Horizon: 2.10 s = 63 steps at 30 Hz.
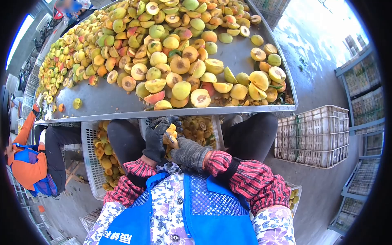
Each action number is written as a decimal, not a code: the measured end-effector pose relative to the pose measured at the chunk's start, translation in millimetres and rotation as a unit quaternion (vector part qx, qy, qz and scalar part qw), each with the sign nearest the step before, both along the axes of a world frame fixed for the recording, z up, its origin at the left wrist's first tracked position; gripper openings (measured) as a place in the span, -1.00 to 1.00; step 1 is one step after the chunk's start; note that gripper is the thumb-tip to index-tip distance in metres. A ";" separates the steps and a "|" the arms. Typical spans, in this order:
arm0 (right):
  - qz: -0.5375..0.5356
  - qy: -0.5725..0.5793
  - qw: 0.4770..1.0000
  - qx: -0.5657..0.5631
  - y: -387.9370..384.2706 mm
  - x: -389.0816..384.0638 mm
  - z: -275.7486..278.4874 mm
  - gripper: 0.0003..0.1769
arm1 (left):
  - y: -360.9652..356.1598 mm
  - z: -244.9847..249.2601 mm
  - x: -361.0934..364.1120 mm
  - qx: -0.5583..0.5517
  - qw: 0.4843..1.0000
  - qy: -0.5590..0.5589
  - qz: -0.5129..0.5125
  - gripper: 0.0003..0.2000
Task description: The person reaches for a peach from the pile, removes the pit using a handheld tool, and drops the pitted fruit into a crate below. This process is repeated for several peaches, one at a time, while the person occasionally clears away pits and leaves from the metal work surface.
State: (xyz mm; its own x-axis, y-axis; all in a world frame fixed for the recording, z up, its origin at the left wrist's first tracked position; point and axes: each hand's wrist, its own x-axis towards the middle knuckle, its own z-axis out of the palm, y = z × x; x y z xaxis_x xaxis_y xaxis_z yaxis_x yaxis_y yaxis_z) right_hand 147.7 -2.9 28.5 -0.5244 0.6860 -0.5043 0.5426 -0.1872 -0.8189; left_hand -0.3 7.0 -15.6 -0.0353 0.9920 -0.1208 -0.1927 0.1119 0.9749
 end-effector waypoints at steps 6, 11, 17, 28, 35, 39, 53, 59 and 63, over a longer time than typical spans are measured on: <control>0.069 0.024 0.993 0.095 -10.8 -3.9 -33.0 -0.67 | -4.1 10.3 12.2 -0.057 0.991 -0.109 0.049 -0.82; 0.269 0.074 0.893 0.352 -5.4 2.9 -31.9 -0.72 | -1.8 0.7 12.4 -0.118 0.975 -0.182 0.057 -0.83; 0.244 0.157 0.890 0.351 -1.7 4.6 -35.3 -0.77 | -3.1 -5.4 7.5 -0.105 0.979 -0.175 -0.025 -0.77; 0.130 0.258 0.954 0.076 -3.9 12.0 -32.4 -0.83 | -2.1 -7.1 15.9 -0.162 0.940 -0.299 -0.021 -0.69; -0.063 0.301 0.906 -0.290 -7.8 25.2 23.9 -0.85 | -5.7 -3.0 -9.6 0.049 0.998 0.048 0.005 -0.77; -0.166 0.245 0.922 -0.249 -7.1 36.2 -15.4 -0.74 | -4.3 45.2 -52.3 -0.005 0.991 -0.029 0.130 -0.81; 0.301 -0.204 0.929 -0.067 -5.1 33.0 -144.4 -0.55 | 79.1 53.4 -254.2 -0.024 0.936 0.218 0.276 -0.61; 0.197 -0.205 0.955 -0.088 9.6 27.6 -123.0 -0.53 | 216.6 -21.0 -273.4 0.115 0.857 0.491 0.105 -0.51; 0.136 -0.226 0.963 -0.061 -1.4 47.1 -152.1 -0.58 | 232.4 -0.8 -256.7 -0.025 0.921 0.385 -0.057 -0.53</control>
State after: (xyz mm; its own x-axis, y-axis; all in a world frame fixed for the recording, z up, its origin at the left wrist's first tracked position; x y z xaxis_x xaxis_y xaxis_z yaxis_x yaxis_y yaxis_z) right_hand 194.9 -4.3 -123.6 -0.3843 0.4757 -0.7912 0.8811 -0.0668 -0.4681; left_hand -257.1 239.5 -16.4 -0.0259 0.9886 -0.1484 0.5689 0.1367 0.8110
